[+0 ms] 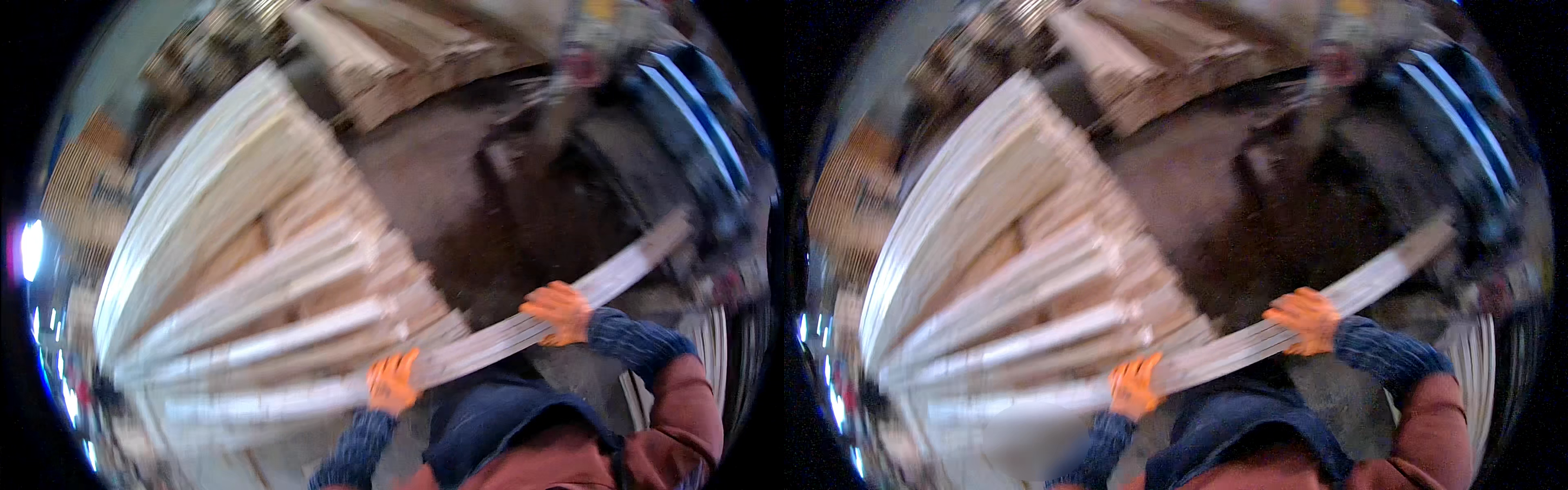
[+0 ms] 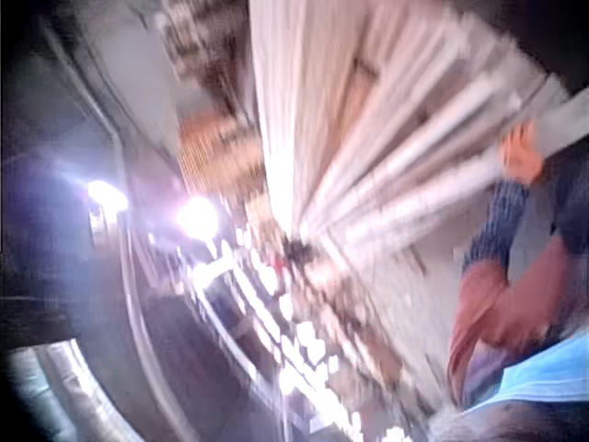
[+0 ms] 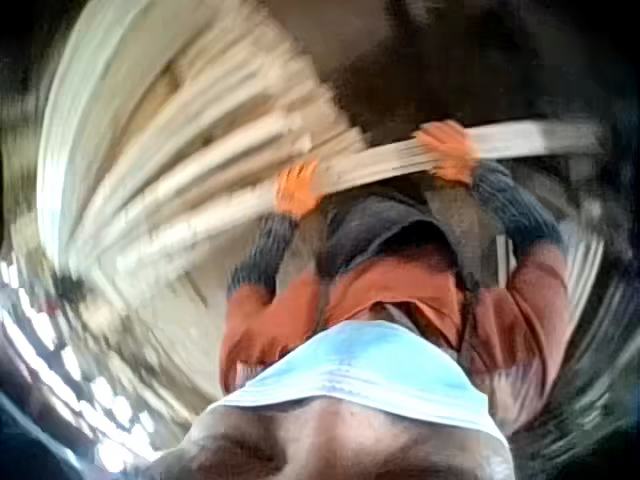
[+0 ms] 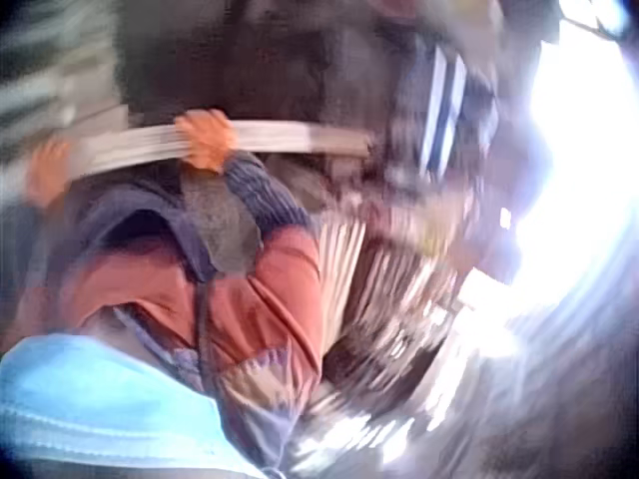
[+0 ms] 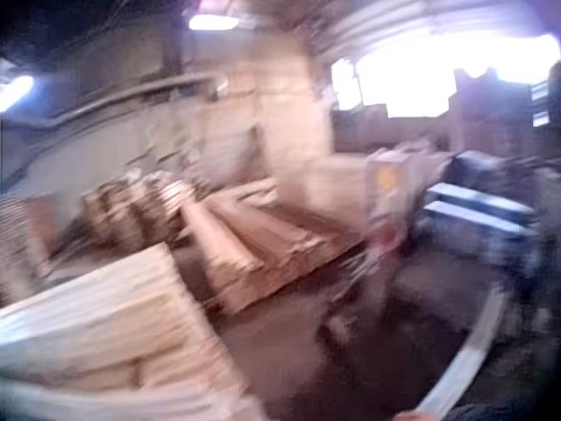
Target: The person picks up individual wood boards from a large stack and feeds them one by one into an industrial rolling machine.
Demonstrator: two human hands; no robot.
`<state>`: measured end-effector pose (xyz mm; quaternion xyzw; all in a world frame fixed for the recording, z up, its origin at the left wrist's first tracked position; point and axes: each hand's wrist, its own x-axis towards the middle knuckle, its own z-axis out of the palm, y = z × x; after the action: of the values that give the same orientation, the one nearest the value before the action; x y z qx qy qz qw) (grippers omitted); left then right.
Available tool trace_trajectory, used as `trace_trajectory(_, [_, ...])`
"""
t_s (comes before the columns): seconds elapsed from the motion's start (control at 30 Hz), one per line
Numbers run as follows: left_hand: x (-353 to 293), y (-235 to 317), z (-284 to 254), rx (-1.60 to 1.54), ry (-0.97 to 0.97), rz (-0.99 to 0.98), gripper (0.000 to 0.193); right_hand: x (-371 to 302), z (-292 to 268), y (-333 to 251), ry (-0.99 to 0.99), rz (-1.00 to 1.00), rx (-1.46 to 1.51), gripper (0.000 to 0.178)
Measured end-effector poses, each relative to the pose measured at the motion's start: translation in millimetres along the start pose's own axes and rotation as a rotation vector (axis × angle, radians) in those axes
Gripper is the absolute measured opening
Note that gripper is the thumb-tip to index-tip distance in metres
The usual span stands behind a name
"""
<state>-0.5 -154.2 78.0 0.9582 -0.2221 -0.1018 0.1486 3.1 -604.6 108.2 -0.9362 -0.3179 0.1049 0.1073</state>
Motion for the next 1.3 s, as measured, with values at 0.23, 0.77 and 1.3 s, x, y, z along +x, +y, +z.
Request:
trace_trajectory(0.23, [-4, -15, 23, 0.15, 0.133, 0.218, 0.069, -2, 42, -3, 0.017, 0.162, -0.183, 0.115])
trace_trajectory(0.77, [53, -26, 50, 0.274, 0.17, 0.258, 0.061, 5, 61, -14, 0.199, 0.267, -0.149, 0.108])
trace_trajectory(1.3, [53, -29, 56, 0.298, 0.143, 0.213, 0.056, 0, 60, -22, 0.196, 0.344, -0.147, 0.095])
